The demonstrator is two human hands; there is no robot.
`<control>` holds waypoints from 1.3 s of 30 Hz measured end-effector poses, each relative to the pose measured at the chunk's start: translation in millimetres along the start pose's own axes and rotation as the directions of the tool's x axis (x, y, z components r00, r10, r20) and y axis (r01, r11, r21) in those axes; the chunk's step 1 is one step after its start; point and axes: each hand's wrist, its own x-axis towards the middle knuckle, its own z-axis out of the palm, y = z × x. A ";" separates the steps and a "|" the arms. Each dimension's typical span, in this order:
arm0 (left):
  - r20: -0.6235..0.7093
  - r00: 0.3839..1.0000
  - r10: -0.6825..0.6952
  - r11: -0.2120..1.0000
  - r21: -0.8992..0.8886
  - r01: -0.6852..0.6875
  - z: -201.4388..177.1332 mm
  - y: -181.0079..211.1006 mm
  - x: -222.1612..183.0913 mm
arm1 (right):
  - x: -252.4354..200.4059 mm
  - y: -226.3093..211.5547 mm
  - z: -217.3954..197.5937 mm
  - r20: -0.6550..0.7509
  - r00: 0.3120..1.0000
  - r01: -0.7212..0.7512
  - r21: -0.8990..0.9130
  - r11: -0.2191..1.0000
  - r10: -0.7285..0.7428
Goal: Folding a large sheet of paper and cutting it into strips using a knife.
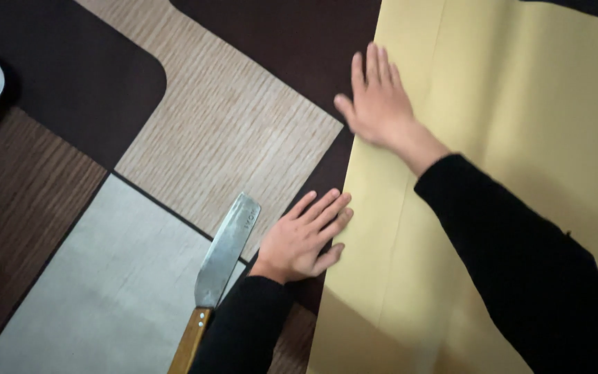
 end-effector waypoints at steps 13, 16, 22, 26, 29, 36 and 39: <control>-0.190 0.981 0.036 0.995 0.102 -0.016 31.6 7.1 -17.2 | -218.0 -79.3 63.6 -0.050 0.975 0.215 -0.074 0.974 -0.218; -0.141 0.987 -0.076 0.989 0.118 0.093 26.8 31.3 -28.3 | -220.1 -79.1 72.8 -0.091 0.973 0.200 -0.114 0.973 -0.211; -0.006 0.993 -0.121 0.990 0.072 0.121 21.1 94.7 -90.9 | -224.1 -89.9 46.8 -0.033 0.987 0.155 -0.054 0.986 -0.157; 0.115 0.980 -0.163 0.985 -0.036 0.168 5.2 150.9 -153.8 | -224.5 -87.8 43.1 0.035 0.992 0.123 -0.015 0.992 -0.122; 0.108 0.980 -0.166 0.986 0.010 0.166 12.4 175.3 -191.5 | -225.2 -84.1 40.5 0.056 0.989 0.136 -0.022 0.990 -0.135; 0.059 0.991 -0.122 0.983 0.142 0.113 22.8 163.0 -193.6 | -287.1 -104.5 31.4 -0.045 0.985 0.165 0.031 0.986 -0.164; 0.073 0.986 -0.148 0.978 0.158 0.135 18.0 141.7 -168.1 | -318.2 -105.1 42.7 -0.053 0.991 0.124 0.019 0.992 -0.123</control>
